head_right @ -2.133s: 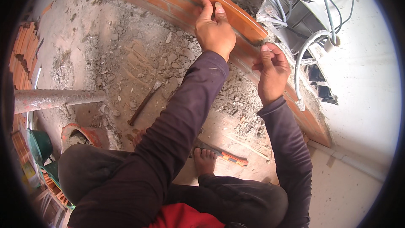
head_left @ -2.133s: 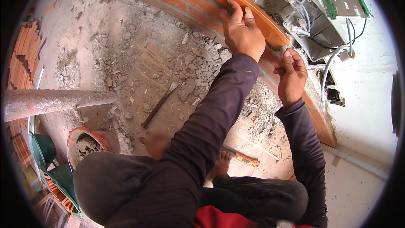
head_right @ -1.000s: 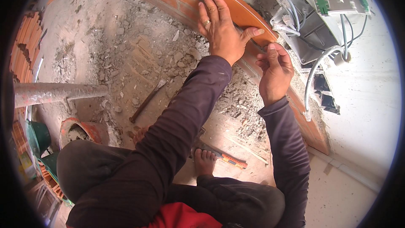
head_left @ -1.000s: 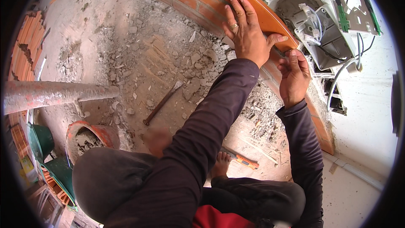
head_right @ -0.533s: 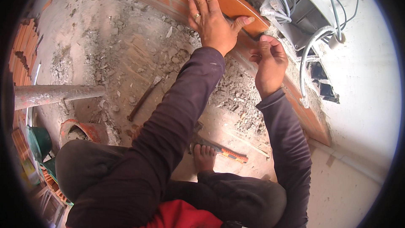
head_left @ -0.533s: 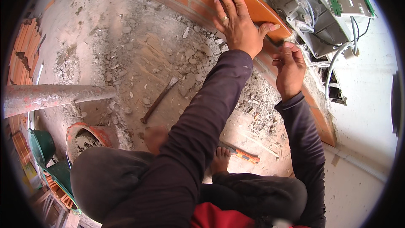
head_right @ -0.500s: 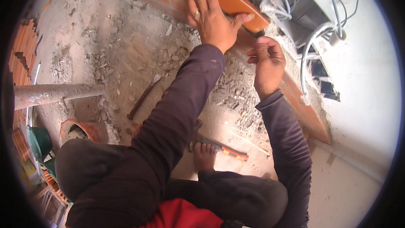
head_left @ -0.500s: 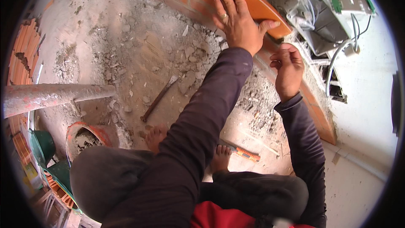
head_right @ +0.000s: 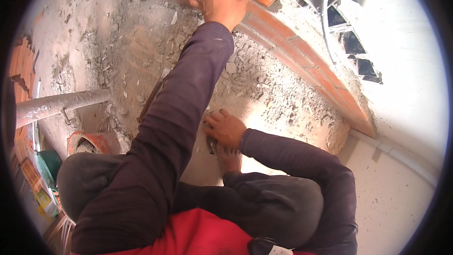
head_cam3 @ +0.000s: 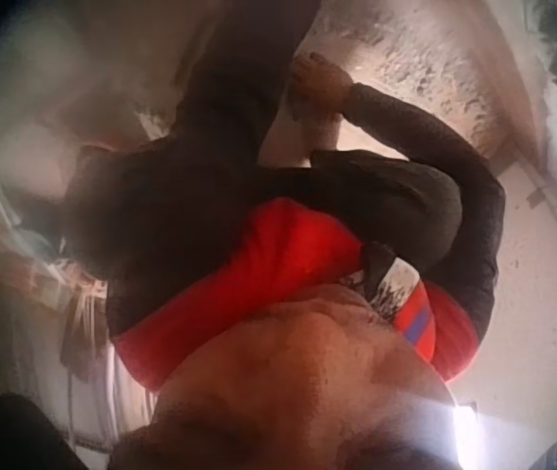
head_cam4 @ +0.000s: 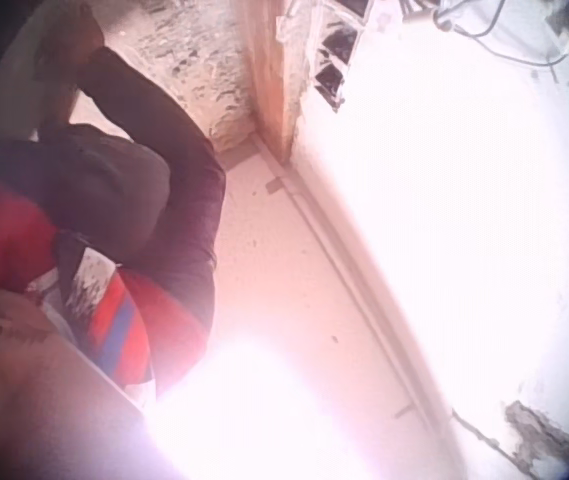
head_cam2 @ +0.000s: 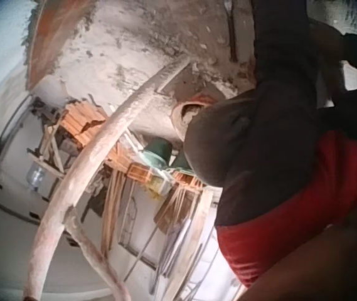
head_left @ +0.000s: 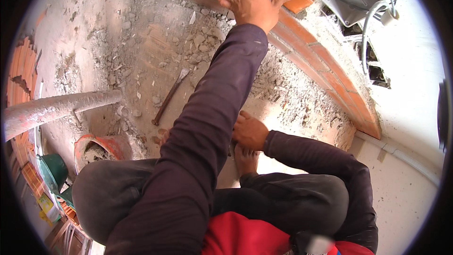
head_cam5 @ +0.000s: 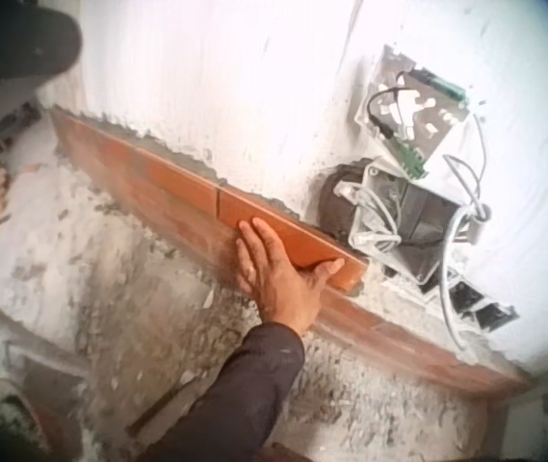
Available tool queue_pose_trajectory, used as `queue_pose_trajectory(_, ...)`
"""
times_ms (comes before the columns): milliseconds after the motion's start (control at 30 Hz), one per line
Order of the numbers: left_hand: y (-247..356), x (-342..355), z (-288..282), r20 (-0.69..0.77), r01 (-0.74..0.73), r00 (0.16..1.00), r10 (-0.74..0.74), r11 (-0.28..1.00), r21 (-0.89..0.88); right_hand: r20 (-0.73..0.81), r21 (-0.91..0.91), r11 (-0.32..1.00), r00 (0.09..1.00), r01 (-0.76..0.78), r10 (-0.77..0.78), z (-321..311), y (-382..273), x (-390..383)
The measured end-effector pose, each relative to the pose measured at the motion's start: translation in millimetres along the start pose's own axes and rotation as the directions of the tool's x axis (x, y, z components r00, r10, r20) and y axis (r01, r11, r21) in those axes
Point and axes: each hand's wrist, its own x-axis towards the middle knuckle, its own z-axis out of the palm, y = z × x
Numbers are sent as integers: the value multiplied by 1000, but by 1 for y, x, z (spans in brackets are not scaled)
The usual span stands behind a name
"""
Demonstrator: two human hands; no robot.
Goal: The person prepares mortar in a bucket with a trowel, picks up a decorative brick tile, applies mortar to the back of it, and then presses it onto a wall, securing it with a hammer.
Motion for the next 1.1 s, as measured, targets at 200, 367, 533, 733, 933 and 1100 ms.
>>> queue_pose_trajectory(200,1,0,-5,11,-20,1000,19,1000,5,46,72,997,999,-1,-3,25,5,16)
queue_pose_trajectory(367,-6,1,-5,18,-37,999,36,998,56,301,-120,978,933,-170,199,-16,5,23)
queue_pose_trajectory(533,1,2,-6,61,-40,997,38,999,35,376,-159,849,764,-504,524,-100,23,-17)
queue_pose_trajectory(733,-3,0,-11,100,-31,994,35,999,-44,86,158,618,634,-770,768,-233,-8,-118)
queue_pose_trajectory(933,-42,2,21,-31,-200,979,200,980,-8,130,837,-2,194,-548,972,-274,-92,-185)
queue_pose_trajectory(1100,-41,5,24,-92,-241,967,239,970,-20,-456,647,575,351,-500,818,-277,-143,-186)
